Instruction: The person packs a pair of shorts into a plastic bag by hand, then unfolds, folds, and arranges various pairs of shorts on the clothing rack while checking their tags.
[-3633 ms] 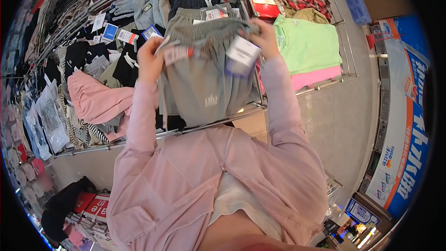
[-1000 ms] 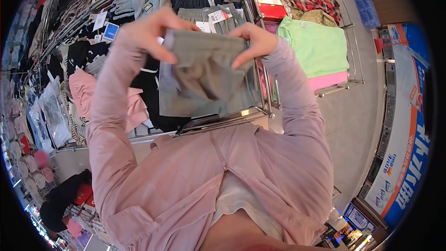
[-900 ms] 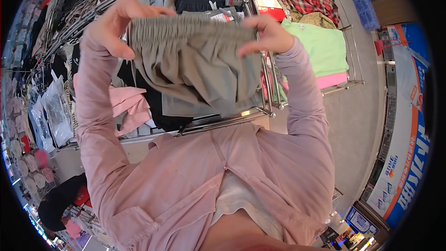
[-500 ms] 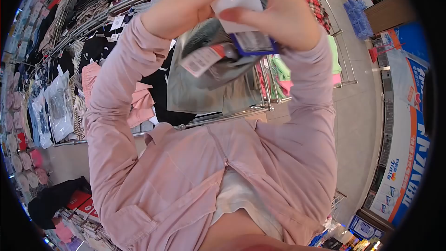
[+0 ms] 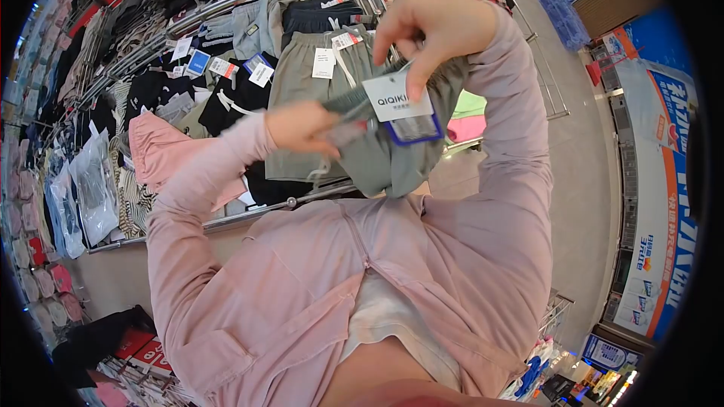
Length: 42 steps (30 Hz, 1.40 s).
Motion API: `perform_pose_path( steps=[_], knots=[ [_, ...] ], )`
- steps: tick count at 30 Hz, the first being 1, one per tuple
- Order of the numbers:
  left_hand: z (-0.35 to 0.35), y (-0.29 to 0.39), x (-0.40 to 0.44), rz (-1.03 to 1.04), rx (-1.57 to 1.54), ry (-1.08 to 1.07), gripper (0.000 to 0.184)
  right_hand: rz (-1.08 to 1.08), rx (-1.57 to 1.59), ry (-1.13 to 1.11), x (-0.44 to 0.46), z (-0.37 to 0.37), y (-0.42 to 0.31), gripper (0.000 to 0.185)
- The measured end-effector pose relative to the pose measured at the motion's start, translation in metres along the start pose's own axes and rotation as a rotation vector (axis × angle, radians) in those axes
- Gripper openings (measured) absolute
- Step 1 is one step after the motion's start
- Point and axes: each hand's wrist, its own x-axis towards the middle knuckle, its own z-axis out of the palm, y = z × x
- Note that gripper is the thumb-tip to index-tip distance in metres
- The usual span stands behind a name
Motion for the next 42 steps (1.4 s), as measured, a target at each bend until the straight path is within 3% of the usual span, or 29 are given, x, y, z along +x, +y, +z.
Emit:
perform_pose_path(
  steps=[2,4,5,6,8,9,11,13,15,16,18,20,22,23,24,26,27,28,30,31,32,33,34,35,36,37,40,41,42],
  knots=[
    [-0.046,-0.003,-0.01,-0.086,0.169,0.216,0.045,0.07,-0.131,-0.088,0.002,0.002,0.012,0.036],
    [-0.094,-0.001,-0.026,-0.136,0.282,0.38,0.042,-0.086,-0.196,0.028,-0.007,0.005,0.038,0.035],
    [-0.115,0.008,-0.032,-0.106,0.348,0.387,0.042,0.038,-0.278,0.035,-0.012,-0.001,0.038,0.025],
    [-0.132,0.02,-0.034,-0.199,0.321,0.248,0.041,0.036,-0.279,0.034,-0.016,-0.005,0.042,0.025],
    [-0.15,0.028,-0.038,0.234,0.602,0.309,0.035,-0.331,-0.482,0.272,-0.023,-0.019,0.053,0.02],
    [-0.158,0.031,-0.041,0.235,0.603,0.307,0.035,-0.387,-0.373,0.298,-0.023,-0.026,0.058,0.017],
    [-0.168,0.032,-0.047,0.063,0.592,0.195,0.029,-0.361,-0.348,0.266,-0.026,-0.04,0.059,0.022],
    [-0.173,0.027,-0.047,0.034,0.678,0.339,0.023,-0.347,-0.375,0.207,-0.029,-0.046,0.056,0.03],
    [-0.186,0.036,-0.047,0.008,0.805,0.381,0.021,-0.139,-0.059,0.311,-0.026,-0.026,0.028,0.022],
    [-0.191,0.042,-0.047,0.008,0.805,0.379,0.021,-0.14,-0.058,0.311,-0.024,-0.026,0.015,0.022],
    [-0.196,0.054,-0.044,-0.126,0.825,0.281,0.024,0.191,-0.359,0.339,-0.023,-0.029,-0.005,0.026],
    [-0.201,0.039,-0.049,-0.104,0.789,0.365,0.035,0.13,-0.42,0.386,-0.02,-0.039,0.024,0.029],
    [-0.209,0.03,-0.056,-0.219,0.93,0.435,0.034,-0.231,-0.742,0.716,-0.024,-0.045,0.034,0.029],
    [-0.213,0.034,-0.057,-0.307,0.88,0.443,0.033,-0.253,-0.61,0.757,-0.025,-0.048,0.034,0.028],
    [-0.212,0.03,-0.058,-0.308,0.88,0.443,0.033,-0.254,-0.609,0.757,-0.026,-0.052,0.035,0.028],
    [-0.209,0.023,-0.059,-0.167,0.864,0.717,0.029,-0.154,-0.555,0.839,-0.029,-0.057,0.035,0.024],
    [-0.208,0.026,-0.056,-0.081,0.909,0.742,0.027,0.121,-0.545,0.825,-0.033,-0.059,0.036,0.02],
    [-0.206,0.023,-0.055,-0.081,0.907,0.739,0.027,0.123,-0.542,0.825,-0.033,-0.057,0.037,0.02],
    [-0.193,0.007,-0.051,-0.055,0.527,0.963,0.029,0.07,-0.586,0.926,-0.033,-0.052,0.042,0.012],
    [-0.186,-0.018,-0.06,-0.418,0.041,0.81,0.021,0.07,-0.588,0.923,-0.033,-0.046,0.043,0.012],
    [-0.181,-0.018,-0.06,-0.418,0.04,0.812,0.021,0.012,-0.415,0.926,-0.033,-0.038,0.043,0.012],
    [-0.175,-0.016,-0.061,-0.335,-0.183,0.745,0.023,-0.043,-0.24,0.925,-0.034,-0.032,0.042,0.015],
    [-0.169,-0.012,-0.063,-0.247,-0.402,0.67,0.025,-0.041,-0.24,0.925,-0.035,-0.032,0.042,0.015],
    [-0.165,0.006,-0.054,-0.086,-0.475,0.583,0.03,-0.082,-0.276,0.754,-0.036,-0.032,0.041,0.02],
    [-0.166,0.007,-0.052,-0.086,-0.478,0.581,0.03,-0.123,-0.309,0.582,-0.037,-0.032,0.042,0.024],
    [-0.166,0.007,-0.051,-0.04,-0.37,0.481,0.031,-0.121,-0.307,0.581,-0.037,-0.032,0.043,0.024],
    [-0.167,0.012,-0.042,0.001,-0.211,0.338,0.032,0.025,-0.663,0.305,-0.033,-0.03,0.049,0.02],
    [-0.166,0.013,-0.039,-0.047,-0.142,0.355,0.029,0.048,-0.927,0.337,-0.029,-0.023,0.042,0.012],
    [-0.164,0.013,-0.037,-0.095,-0.074,0.373,0.026,0.047,-0.927,0.336,-0.022,-0.015,0.04,0.012]
  ],
)
